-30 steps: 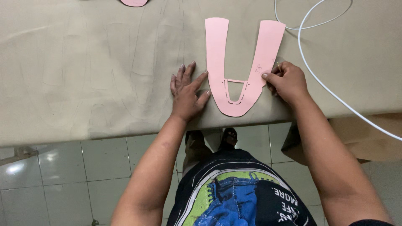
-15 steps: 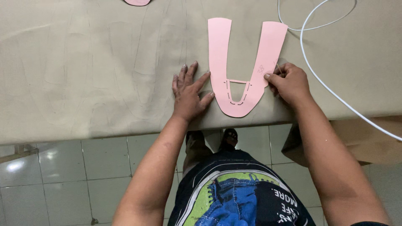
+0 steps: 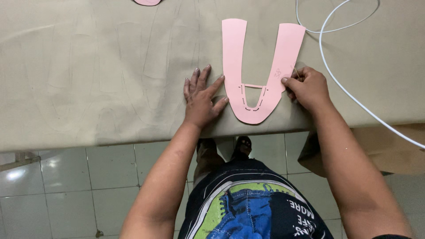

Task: The person works at a padded workbench with pink shoe pattern pieces. They hold each pattern piece flat and use a small pointed tool to punch or mark holes along the dashed guide lines, repositioning the piece and turning it over to work along the edges, then set finished pieces aside with the others.

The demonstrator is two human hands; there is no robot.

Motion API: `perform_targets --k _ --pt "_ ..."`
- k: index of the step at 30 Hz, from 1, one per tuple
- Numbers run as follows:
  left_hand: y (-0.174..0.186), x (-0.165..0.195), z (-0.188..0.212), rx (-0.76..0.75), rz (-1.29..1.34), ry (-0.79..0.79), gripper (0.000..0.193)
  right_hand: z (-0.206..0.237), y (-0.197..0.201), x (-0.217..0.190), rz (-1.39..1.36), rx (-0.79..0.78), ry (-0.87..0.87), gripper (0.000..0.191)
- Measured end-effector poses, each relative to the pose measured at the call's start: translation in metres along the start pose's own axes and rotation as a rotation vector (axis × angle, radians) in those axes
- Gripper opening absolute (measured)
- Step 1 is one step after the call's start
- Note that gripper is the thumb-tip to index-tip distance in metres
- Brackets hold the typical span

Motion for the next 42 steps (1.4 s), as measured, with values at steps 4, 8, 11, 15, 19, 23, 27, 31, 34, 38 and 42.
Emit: perform_targets --k 4,8,11,15,19,23,27,31,34,38,42 --pt "0.000 0.001 -0.002 -0.001 -0.001 0.003 0.070 -0.003 0.000 0.002 -0.013 -0.003 0.003 0.022" --pt "-0.001 0.001 -0.002 0.030 0.003 -0.023 0.069 -0.005 0.001 0.004 -0.015 -0.005 0.022 0.023" --pt "-0.002 0.001 -0.001 0.050 0.016 -0.027 0.069 -0.006 0.001 0.004 -0.023 -0.017 0.033 0.022" --pt "-0.002 0.000 -0.001 0.053 0.017 -0.035 0.069 -0.006 0.000 0.003 -0.003 -0.007 0.016 0.022" --pt "0.000 0.000 -0.001 0.023 0.032 -0.023 0.073 -0.005 -0.001 0.003 0.003 -0.001 0.010 0.022" --pt "0.001 0.001 -0.001 -0.005 0.021 0.000 0.075 -0.004 -0.001 0.002 0.019 -0.001 -0.001 0.023" --pt "0.000 0.001 -0.003 -0.019 0.016 0.009 0.076 -0.005 -0.001 0.002 0.007 -0.002 -0.007 0.023" --pt "-0.001 0.000 -0.002 -0.017 0.020 0.008 0.075 -0.005 -0.002 0.004 -0.028 -0.006 0.004 0.023" --pt "0.000 0.000 -0.001 -0.012 0.019 0.003 0.076 -0.004 -0.002 0.003 -0.025 -0.005 0.006 0.024" --pt "0.001 0.002 -0.002 -0.031 0.012 0.013 0.077 -0.002 0.001 -0.003 0.021 0.006 -0.014 0.025" --pt "0.002 0.006 -0.005 -0.065 -0.046 0.032 0.081 0.000 0.002 -0.006 0.077 0.013 -0.017 0.027"
Point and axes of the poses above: each hand's wrist, its own z-axis away from the middle knuckle, its own y-axis out of the back of the hand, x = y × z, the point moved 1 cm from there along -z, towards the middle knuckle, and after that the axes turned 3 degrees about z, right-handed, at the moved point
